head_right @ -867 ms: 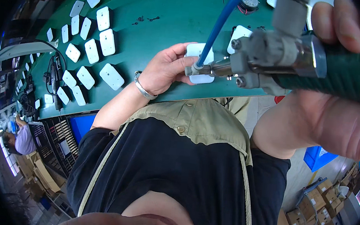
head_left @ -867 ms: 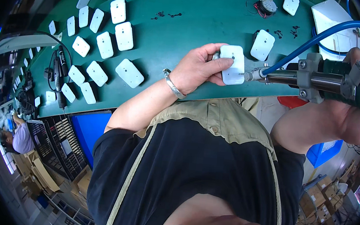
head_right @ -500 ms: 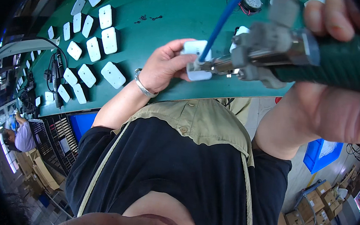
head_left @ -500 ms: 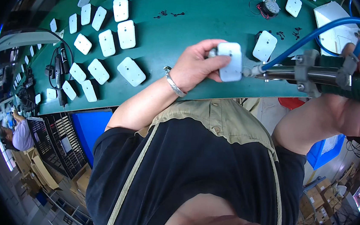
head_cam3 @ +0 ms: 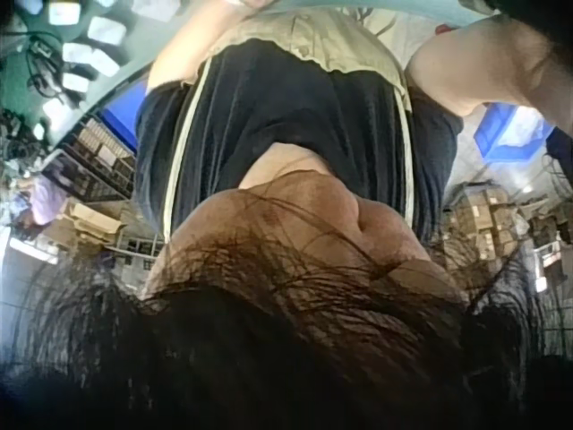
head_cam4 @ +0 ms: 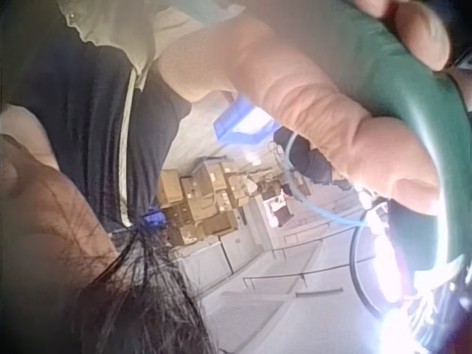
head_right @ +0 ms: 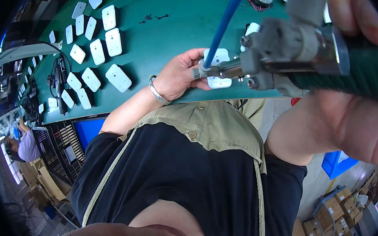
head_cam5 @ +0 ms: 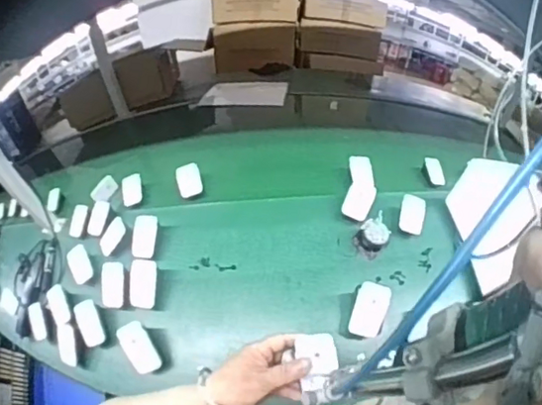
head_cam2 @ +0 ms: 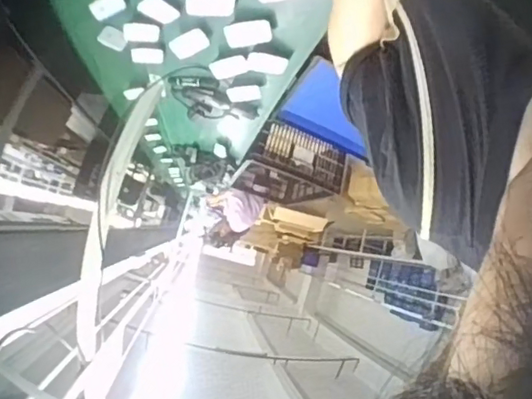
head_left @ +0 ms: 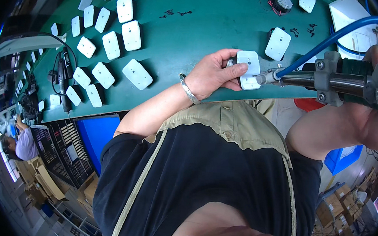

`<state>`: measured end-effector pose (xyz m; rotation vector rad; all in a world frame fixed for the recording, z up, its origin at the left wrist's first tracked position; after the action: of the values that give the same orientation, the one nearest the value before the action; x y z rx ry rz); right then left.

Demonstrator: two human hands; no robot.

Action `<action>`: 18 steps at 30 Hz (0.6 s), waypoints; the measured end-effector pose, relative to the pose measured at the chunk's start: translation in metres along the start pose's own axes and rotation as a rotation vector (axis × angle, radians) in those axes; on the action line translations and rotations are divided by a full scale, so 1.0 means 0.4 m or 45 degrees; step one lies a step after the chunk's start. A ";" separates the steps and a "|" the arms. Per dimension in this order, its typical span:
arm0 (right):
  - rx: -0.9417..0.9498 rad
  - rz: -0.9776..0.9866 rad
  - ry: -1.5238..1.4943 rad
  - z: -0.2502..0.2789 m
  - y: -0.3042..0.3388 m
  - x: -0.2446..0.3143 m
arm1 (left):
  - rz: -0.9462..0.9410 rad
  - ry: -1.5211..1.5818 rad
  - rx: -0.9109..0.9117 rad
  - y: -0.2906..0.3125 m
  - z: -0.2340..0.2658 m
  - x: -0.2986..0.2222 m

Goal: Assembling small plastic electronic housings using a pneumatic screwdriver on a factory assembly line.

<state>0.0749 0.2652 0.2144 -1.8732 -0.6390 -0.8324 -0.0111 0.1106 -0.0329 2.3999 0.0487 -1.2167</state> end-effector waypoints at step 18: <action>0.058 -0.004 -0.025 -0.026 0.002 0.000 | -0.013 0.110 -0.007 -0.001 -0.018 -0.006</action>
<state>0.0725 0.2554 0.2172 -1.8419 -0.6677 -0.7958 -0.0070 0.1144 -0.0275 2.4492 0.0910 -1.1155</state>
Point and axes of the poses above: each hand's wrist, its own y-axis away from the middle knuckle, its own z-axis out of the back of the hand, x = y × z, the point moved 10 cm from there along -y, towards the middle knuckle, and after that the axes turned 3 degrees about -z, right-handed, at the moved point
